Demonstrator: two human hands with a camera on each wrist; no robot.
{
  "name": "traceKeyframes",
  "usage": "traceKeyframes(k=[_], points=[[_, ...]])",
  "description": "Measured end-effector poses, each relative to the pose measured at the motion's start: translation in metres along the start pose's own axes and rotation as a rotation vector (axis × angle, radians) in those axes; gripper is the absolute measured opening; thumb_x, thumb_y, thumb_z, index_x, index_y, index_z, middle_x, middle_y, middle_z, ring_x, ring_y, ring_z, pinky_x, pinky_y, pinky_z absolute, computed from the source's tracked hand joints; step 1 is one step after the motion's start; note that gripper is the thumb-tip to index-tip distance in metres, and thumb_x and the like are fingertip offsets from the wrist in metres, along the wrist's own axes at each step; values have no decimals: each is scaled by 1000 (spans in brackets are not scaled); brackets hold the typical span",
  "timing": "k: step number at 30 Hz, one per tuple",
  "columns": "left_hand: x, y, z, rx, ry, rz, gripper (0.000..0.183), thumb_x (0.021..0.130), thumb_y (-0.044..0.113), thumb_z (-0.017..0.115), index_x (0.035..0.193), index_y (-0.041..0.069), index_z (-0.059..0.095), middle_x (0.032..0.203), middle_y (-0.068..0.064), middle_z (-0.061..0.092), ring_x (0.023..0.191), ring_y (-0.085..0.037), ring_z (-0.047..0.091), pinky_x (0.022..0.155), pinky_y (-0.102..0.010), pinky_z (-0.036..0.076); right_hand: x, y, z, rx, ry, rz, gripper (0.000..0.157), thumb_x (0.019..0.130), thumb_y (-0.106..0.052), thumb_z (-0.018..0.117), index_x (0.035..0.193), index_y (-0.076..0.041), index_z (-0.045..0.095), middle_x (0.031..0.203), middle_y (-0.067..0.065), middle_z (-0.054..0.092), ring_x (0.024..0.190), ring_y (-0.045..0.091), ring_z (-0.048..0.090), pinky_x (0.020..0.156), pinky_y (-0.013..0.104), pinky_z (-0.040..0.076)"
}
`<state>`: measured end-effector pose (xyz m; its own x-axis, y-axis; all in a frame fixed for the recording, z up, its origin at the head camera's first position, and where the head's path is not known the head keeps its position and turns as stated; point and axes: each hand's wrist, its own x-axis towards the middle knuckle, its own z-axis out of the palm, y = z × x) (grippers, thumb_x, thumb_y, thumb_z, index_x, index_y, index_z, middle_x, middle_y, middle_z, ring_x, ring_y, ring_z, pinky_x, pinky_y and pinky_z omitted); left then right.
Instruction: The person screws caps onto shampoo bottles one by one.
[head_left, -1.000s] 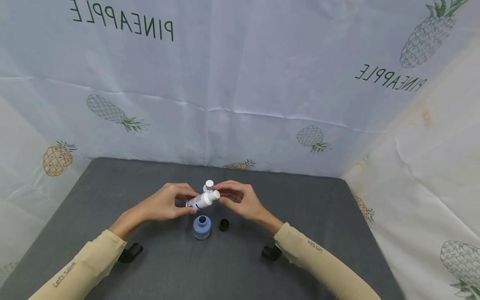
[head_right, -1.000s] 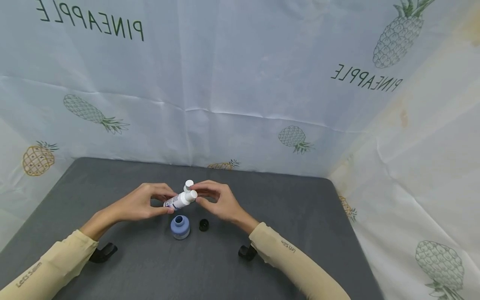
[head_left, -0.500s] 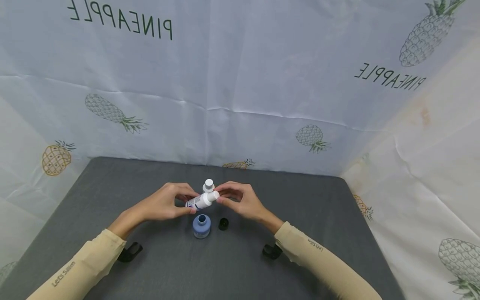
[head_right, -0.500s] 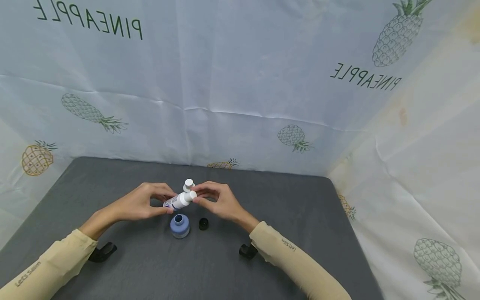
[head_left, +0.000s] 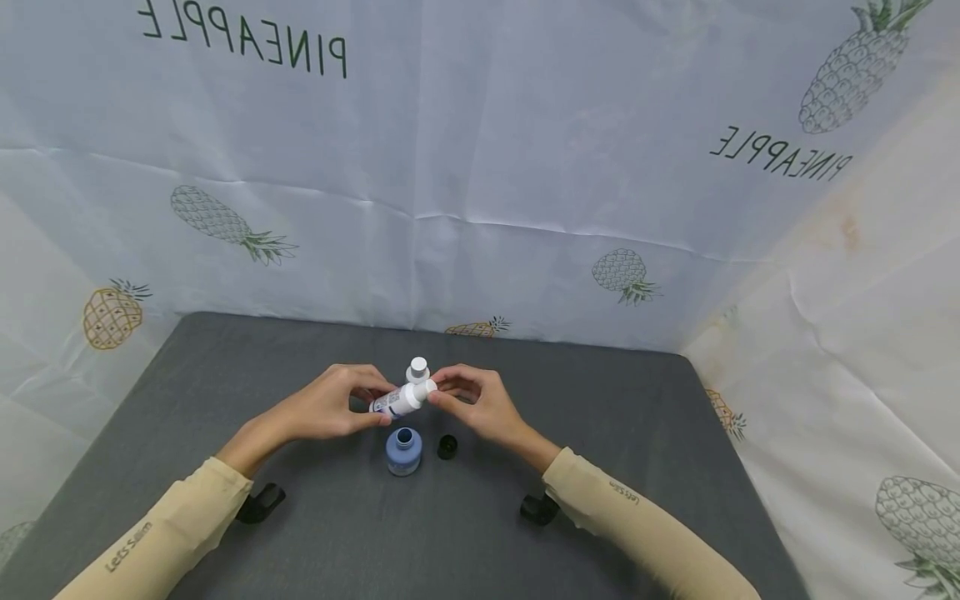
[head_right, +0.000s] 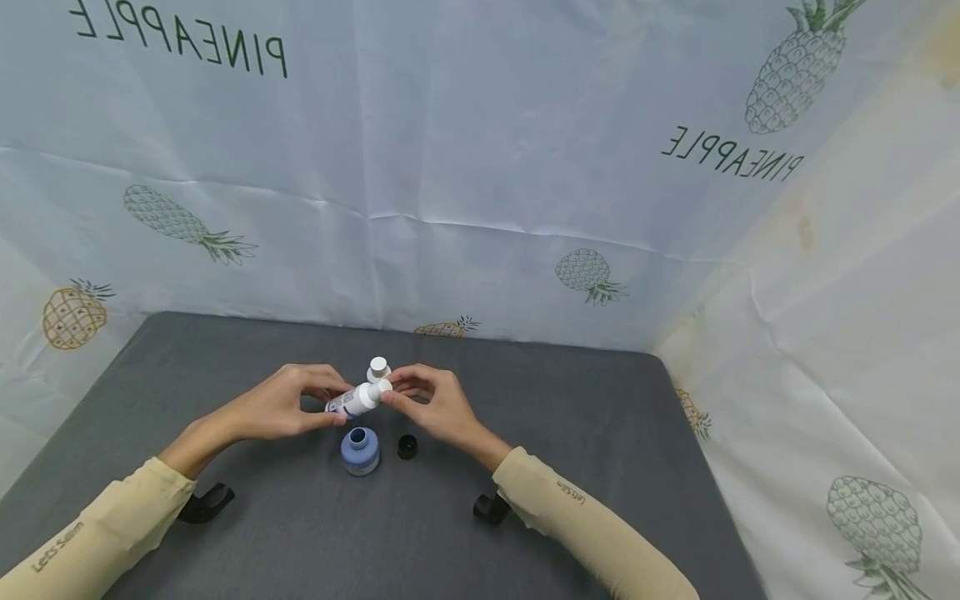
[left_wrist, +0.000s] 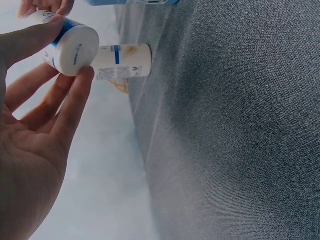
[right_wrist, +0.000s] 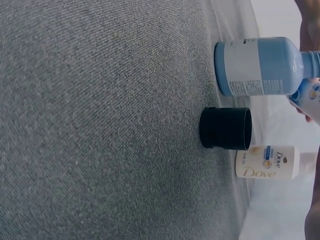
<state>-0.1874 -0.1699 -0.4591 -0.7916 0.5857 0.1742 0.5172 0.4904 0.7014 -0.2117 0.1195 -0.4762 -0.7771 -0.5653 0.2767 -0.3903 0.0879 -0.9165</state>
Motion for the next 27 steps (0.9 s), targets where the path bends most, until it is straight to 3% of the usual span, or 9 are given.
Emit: traceKeyframes(k=[11, 21, 27], points=[[-1, -1, 0, 19, 9, -2, 34, 94, 18, 87, 125, 5, 80, 110, -2, 78, 97, -13, 73, 87, -45, 69, 0, 0, 2, -10, 18, 9, 29, 102, -14, 78, 122, 6, 73, 122, 29, 74, 103, -5, 71, 96, 30, 66], [-3, -2, 1, 9, 8, 8, 34, 95, 19, 86, 126, 6, 80, 111, -2, 77, 97, -12, 73, 87, -44, 69, 1, -2, 2, 6, 14, 21, 26, 100, -9, 78, 120, 6, 73, 121, 30, 74, 101, -3, 72, 96, 32, 67], [-5, -1, 0, 0, 13, -13, 35, 95, 21, 86, 125, 6, 80, 112, -3, 78, 98, -13, 73, 88, -45, 69, 2, -5, -2, 3, -40, -51, 32, 99, 0, 76, 130, 7, 70, 127, 29, 71, 111, 10, 76, 103, 42, 65]])
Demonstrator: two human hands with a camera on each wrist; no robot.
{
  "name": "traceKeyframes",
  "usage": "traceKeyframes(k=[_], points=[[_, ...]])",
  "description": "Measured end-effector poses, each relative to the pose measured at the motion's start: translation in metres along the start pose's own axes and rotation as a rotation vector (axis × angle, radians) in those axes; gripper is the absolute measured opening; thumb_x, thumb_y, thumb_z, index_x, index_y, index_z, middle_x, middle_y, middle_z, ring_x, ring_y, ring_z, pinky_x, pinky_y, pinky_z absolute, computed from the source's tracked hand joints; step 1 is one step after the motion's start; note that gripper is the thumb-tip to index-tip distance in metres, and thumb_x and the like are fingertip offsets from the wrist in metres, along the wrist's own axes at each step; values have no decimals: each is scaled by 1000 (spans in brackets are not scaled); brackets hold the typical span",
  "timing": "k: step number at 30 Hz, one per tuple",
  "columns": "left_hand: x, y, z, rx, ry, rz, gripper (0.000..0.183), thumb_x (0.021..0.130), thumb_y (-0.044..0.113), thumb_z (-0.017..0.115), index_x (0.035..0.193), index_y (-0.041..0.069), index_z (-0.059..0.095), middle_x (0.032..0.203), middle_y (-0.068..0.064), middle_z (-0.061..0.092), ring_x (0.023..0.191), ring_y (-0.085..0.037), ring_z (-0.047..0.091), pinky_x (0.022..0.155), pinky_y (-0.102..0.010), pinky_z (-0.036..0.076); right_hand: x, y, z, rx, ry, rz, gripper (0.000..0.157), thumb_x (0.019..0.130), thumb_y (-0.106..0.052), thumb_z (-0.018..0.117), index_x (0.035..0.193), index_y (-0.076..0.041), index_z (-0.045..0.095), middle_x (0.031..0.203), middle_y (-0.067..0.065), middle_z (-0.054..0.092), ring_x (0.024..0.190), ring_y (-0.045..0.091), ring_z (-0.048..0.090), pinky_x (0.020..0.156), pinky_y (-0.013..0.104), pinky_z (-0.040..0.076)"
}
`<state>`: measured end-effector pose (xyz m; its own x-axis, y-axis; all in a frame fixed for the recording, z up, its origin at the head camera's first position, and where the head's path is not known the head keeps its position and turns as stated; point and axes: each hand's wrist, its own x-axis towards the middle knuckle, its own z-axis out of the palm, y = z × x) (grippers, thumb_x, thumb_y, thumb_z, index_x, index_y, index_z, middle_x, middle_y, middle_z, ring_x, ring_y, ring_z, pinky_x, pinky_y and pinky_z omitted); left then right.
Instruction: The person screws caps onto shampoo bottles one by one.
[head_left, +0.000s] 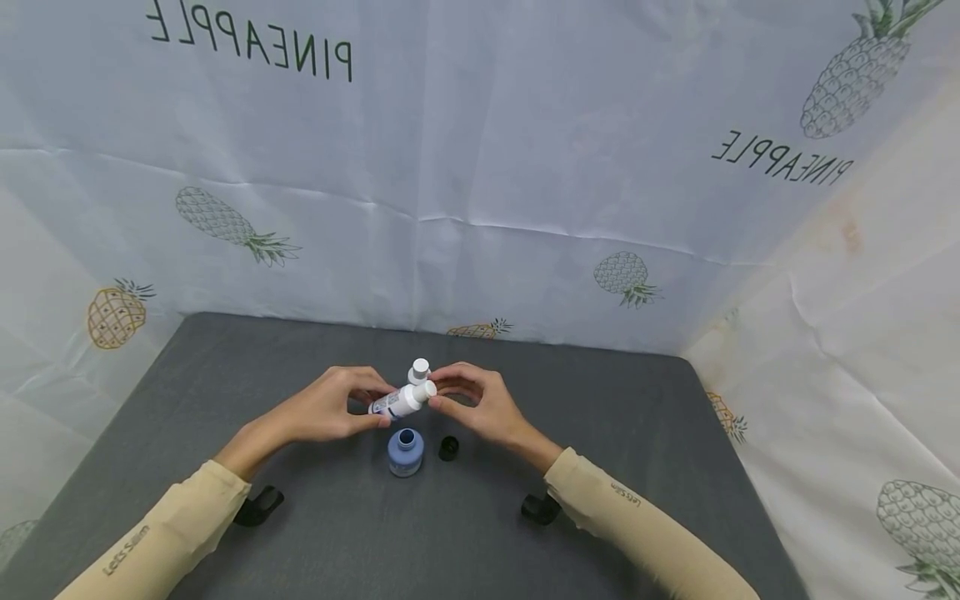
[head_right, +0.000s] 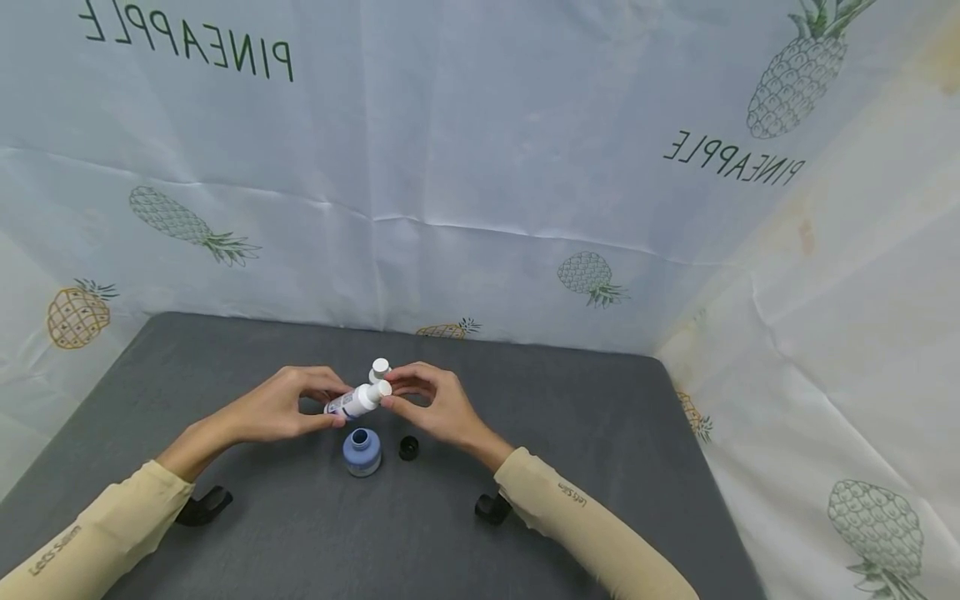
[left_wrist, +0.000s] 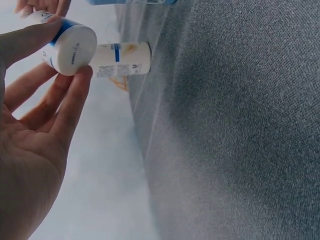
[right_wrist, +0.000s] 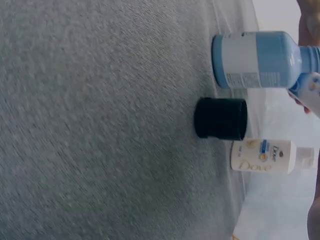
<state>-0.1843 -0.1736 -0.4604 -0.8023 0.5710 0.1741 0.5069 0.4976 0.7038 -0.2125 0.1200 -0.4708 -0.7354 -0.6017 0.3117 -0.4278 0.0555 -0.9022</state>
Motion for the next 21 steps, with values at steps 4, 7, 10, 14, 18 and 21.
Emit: traceKeyframes(k=[4, 7, 10, 14, 18, 21], points=[[-1, 0, -1, -1, 0, -4, 35, 95, 23, 86, 125, 7, 80, 112, -3, 78, 98, -11, 72, 88, -47, 69, 3, -1, -7, -16, -71, -85, 41, 98, 5, 75, 137, 11, 66, 134, 31, 67, 122, 28, 74, 107, 54, 62], [-1, 0, -2, -8, 3, 0, 34, 94, 21, 86, 125, 8, 81, 112, -1, 78, 98, -10, 72, 88, -49, 69, 5, -3, -12, -24, -113, -105, 42, 97, 6, 76, 137, 9, 67, 136, 29, 67, 124, 30, 73, 107, 58, 60], [-1, 0, -2, -11, 2, 12, 34, 94, 20, 86, 125, 8, 81, 111, 0, 78, 98, -8, 72, 88, -48, 69, 7, -6, -14, -31, -128, -92, 39, 96, 5, 77, 135, 6, 70, 135, 26, 70, 123, 25, 73, 107, 54, 61], [0, -1, -2, -9, -9, 20, 33, 95, 20, 86, 126, 9, 81, 111, 1, 78, 97, -7, 71, 87, -44, 69, 7, -7, -13, -50, -124, -73, 35, 96, 3, 78, 131, 5, 73, 130, 25, 72, 117, 19, 75, 105, 45, 64], [-1, 0, -3, -7, -20, 15, 33, 95, 20, 86, 125, 10, 81, 112, 1, 78, 98, -7, 71, 87, -39, 68, 5, -7, -11, -72, -122, -67, 33, 95, 3, 79, 128, 5, 73, 126, 25, 73, 111, 16, 76, 102, 45, 65], [-1, 1, -3, 0, -28, 15, 33, 95, 21, 86, 125, 10, 81, 112, 0, 77, 98, -8, 71, 87, -37, 68, 4, -6, -10, -80, -119, -63, 32, 95, 3, 79, 127, 4, 73, 124, 24, 73, 110, 15, 76, 102, 46, 65]])
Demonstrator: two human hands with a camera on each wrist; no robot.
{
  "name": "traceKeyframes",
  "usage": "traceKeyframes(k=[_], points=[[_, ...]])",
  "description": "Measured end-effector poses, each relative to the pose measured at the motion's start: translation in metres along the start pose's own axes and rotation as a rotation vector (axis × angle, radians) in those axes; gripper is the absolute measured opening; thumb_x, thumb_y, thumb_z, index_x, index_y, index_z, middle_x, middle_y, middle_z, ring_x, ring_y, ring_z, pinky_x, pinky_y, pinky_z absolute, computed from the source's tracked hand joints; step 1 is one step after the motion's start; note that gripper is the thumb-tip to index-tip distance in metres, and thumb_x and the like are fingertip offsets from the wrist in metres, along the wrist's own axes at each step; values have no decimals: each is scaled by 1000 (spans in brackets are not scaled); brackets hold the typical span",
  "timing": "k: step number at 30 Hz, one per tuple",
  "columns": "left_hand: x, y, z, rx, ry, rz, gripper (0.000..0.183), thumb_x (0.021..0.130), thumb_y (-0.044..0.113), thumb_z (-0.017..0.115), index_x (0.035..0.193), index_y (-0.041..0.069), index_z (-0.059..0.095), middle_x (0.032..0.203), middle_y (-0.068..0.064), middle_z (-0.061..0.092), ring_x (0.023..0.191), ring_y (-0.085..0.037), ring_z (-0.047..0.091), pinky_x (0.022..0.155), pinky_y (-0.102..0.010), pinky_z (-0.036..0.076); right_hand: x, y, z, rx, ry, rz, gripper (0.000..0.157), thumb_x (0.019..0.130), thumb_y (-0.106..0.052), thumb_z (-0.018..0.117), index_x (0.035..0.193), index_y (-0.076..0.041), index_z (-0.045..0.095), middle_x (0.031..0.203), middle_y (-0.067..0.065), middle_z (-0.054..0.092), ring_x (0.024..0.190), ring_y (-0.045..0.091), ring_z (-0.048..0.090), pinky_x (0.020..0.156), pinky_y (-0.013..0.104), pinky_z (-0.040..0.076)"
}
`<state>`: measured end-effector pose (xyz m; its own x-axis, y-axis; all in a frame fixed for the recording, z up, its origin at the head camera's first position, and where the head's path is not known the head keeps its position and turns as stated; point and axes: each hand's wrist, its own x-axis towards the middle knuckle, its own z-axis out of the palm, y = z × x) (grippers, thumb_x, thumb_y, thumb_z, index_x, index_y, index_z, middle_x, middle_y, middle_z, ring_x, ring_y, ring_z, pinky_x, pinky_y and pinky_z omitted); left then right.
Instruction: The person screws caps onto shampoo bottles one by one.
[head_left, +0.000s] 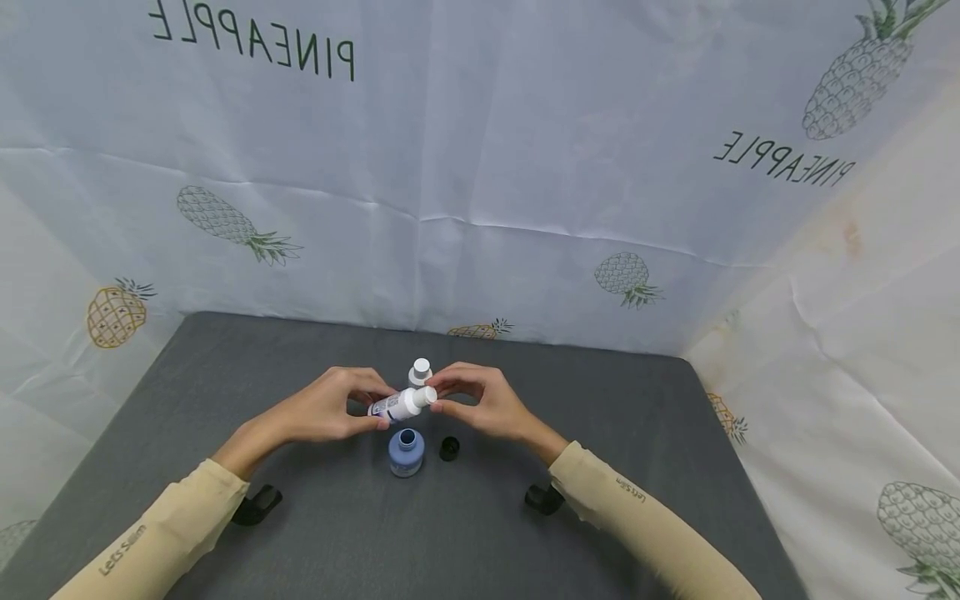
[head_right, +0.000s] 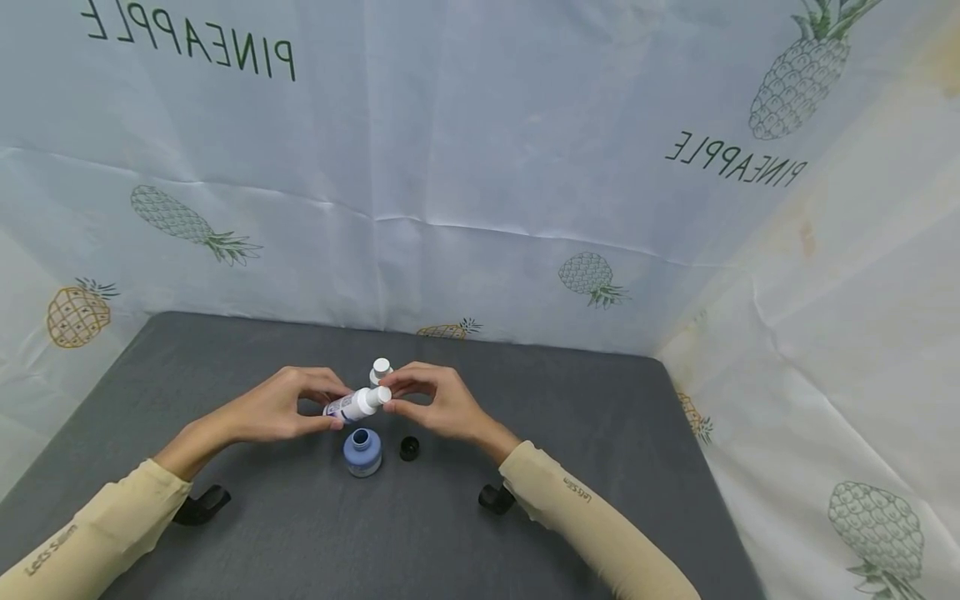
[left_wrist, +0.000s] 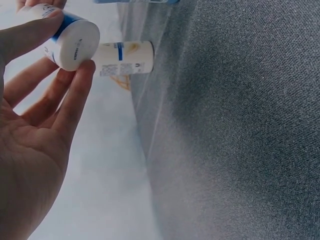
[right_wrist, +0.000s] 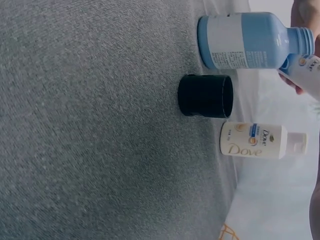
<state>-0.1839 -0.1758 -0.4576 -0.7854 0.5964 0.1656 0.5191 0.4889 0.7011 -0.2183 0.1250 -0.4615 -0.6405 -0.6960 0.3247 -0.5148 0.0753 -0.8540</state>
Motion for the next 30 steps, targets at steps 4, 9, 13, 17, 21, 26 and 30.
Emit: traceKeyframes(k=[4, 9, 13, 17, 21, 26, 30], points=[[1, 1, 0, 1, -2, 3, 33, 95, 22, 86, 125, 9, 81, 112, 1, 77, 97, -7, 71, 86, -33, 67, -1, 3, 2, 7, 26, 1, 29, 96, 2, 78, 125, 3, 74, 120, 23, 73, 108, 14, 75, 101, 44, 66], [3, 1, 2, -3, 3, 8, 33, 95, 21, 86, 125, 8, 80, 111, 0, 77, 95, -8, 70, 85, -35, 67, -2, 5, 8, 7, 94, 21, 23, 97, 2, 77, 120, 3, 74, 114, 23, 73, 103, 12, 75, 97, 42, 67], [4, 1, 3, 2, 8, 4, 34, 95, 21, 86, 125, 6, 80, 111, -1, 77, 95, -8, 70, 85, -41, 68, -2, 5, 13, -1, 152, 65, 20, 98, -1, 78, 117, 2, 75, 115, 24, 75, 101, 12, 75, 95, 39, 67], [5, 0, 4, 9, 12, -6, 34, 95, 21, 86, 125, 5, 80, 111, -2, 77, 94, -7, 69, 86, -41, 68, -2, 5, 16, -9, 195, 111, 19, 98, -5, 79, 116, 2, 75, 116, 23, 76, 100, 11, 75, 94, 35, 67], [5, 0, 5, 11, 12, -13, 34, 95, 20, 86, 125, 5, 80, 111, -2, 77, 95, -8, 70, 86, -43, 68, -2, 5, 17, -5, 214, 145, 20, 98, -8, 80, 114, 1, 75, 116, 23, 77, 100, 5, 73, 95, 32, 67], [6, 0, 5, 7, 11, -15, 34, 95, 21, 86, 125, 5, 80, 111, -2, 77, 96, -10, 71, 86, -41, 68, -2, 6, 17, 6, 218, 155, 22, 98, -11, 81, 114, 2, 74, 116, 24, 76, 100, -1, 71, 96, 30, 66], [6, 0, 4, 7, 13, -9, 35, 95, 21, 86, 126, 6, 80, 111, -2, 77, 96, -10, 71, 87, -42, 68, -3, 7, 17, 13, 223, 149, 24, 98, -14, 82, 114, 2, 74, 115, 24, 75, 99, 0, 72, 96, 29, 66]])
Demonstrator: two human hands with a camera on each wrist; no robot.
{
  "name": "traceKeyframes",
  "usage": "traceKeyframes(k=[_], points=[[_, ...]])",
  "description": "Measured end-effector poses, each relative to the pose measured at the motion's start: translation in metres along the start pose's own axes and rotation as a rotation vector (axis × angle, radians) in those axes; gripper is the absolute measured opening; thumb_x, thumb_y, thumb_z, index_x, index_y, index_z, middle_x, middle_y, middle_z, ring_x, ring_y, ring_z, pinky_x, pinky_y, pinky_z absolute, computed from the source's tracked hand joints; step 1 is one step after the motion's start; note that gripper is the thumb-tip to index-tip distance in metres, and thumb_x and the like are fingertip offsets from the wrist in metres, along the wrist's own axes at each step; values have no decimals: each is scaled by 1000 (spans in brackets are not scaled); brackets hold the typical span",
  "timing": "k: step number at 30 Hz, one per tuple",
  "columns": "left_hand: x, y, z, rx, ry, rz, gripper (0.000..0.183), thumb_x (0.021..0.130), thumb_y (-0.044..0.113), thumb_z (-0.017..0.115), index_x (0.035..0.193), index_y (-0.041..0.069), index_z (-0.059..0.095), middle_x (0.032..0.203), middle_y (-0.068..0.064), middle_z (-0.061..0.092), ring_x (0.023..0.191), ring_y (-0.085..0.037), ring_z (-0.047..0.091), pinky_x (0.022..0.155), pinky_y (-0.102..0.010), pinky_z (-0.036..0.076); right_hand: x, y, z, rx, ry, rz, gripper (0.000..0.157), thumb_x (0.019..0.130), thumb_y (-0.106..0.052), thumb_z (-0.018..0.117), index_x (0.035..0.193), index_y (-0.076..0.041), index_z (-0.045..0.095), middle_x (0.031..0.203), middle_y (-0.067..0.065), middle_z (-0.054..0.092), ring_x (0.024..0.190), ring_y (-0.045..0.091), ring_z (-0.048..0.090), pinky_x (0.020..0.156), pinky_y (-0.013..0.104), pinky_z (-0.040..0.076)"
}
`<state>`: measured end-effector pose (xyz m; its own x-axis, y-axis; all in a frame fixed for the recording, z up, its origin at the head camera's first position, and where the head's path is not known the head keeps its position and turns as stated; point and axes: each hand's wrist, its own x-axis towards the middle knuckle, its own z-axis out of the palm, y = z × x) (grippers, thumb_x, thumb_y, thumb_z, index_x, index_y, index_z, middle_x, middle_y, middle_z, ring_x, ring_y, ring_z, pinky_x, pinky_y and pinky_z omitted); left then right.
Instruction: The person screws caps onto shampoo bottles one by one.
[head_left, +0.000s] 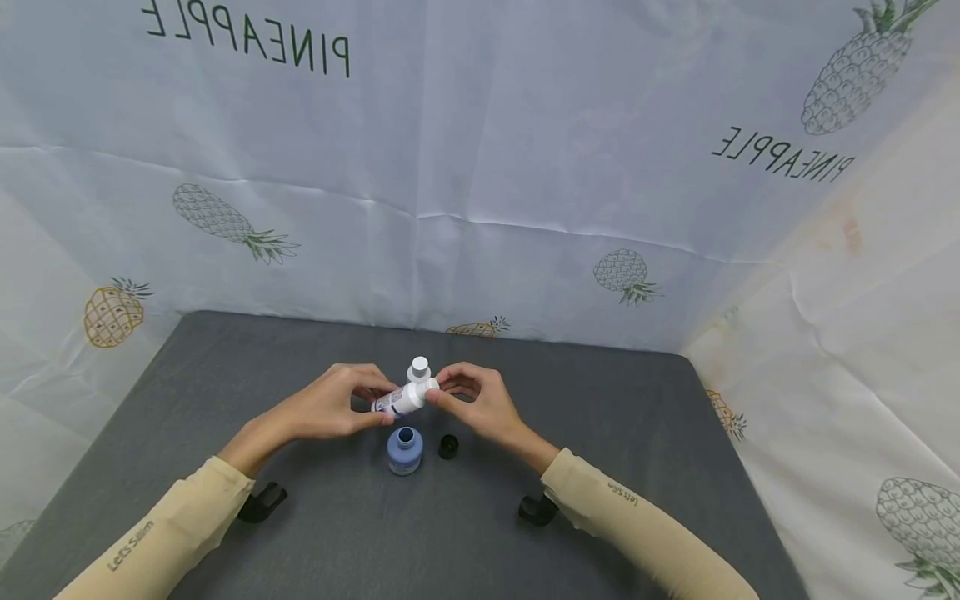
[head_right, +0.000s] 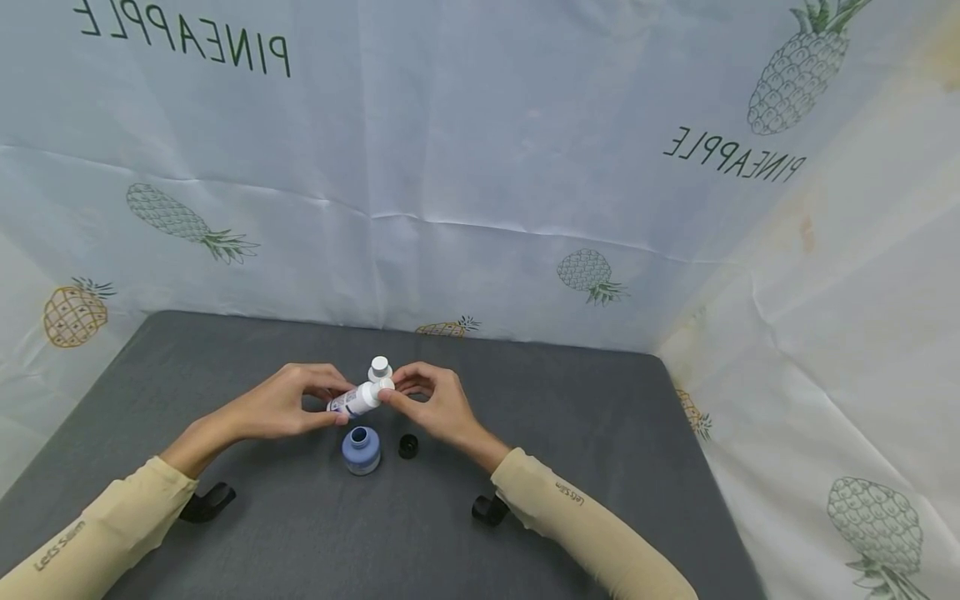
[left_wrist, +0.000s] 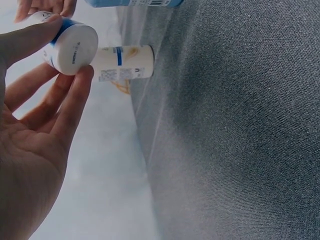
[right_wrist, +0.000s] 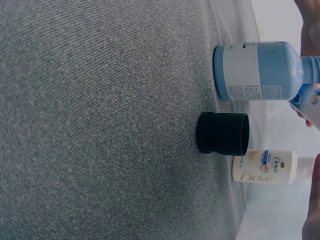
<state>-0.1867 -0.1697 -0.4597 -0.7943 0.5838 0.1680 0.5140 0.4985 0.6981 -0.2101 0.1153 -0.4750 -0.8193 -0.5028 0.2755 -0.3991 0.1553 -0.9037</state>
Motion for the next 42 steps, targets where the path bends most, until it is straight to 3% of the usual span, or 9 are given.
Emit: traceKeyframes(k=[7, 15, 20, 29, 35, 42], points=[[-2, -2, 1, -10, 17, 19, 31, 95, 18, 85, 124, 8, 81, 111, 0, 78, 96, -8, 72, 85, -44, 69, -1, -3, -2, 4, -38, -22, 27, 99, -13, 81, 121, -1, 74, 119, 21, 75, 105, 9, 75, 100, 38, 66], [-3, -1, -2, -17, 8, 15, 31, 94, 18, 86, 124, 11, 81, 112, 3, 78, 97, -5, 71, 86, -42, 69, 6, -7, -15, 36, -231, -185, 42, 100, 5, 73, 141, 8, 63, 139, 27, 65, 130, 34, 69, 113, 41, 60], [-5, -2, -3, -16, 2, 15, 31, 94, 19, 86, 125, 13, 82, 113, 4, 78, 98, -4, 71, 86, -37, 69, 10, -7, -19, 25, -282, -198, 40, 99, 4, 75, 137, 8, 67, 137, 26, 67, 127, 27, 71, 110, 38, 62], [-4, -1, -3, -17, -6, 6, 32, 94, 19, 86, 126, 12, 81, 114, 3, 78, 99, -6, 72, 85, -32, 68, 10, -8, -16, 22, -240, -153, 34, 97, 2, 78, 131, 5, 72, 129, 25, 71, 117, 15, 74, 104, 38, 65], [-2, 0, -3, -22, 3, -2, 33, 94, 17, 86, 126, 10, 81, 113, 2, 78, 97, -7, 72, 86, -41, 69, 7, -6, -11, 25, -164, -75, 30, 96, 2, 79, 125, 5, 72, 123, 26, 73, 108, 4, 73, 100, 44, 66], [-2, 0, -1, -10, 19, 3, 32, 95, 19, 86, 125, 8, 80, 112, -2, 78, 95, -10, 73, 84, -41, 69, 6, -2, -3, 34, -75, 0, 26, 97, -3, 80, 122, 3, 73, 121, 25, 74, 102, 1, 72, 98, 32, 66]])
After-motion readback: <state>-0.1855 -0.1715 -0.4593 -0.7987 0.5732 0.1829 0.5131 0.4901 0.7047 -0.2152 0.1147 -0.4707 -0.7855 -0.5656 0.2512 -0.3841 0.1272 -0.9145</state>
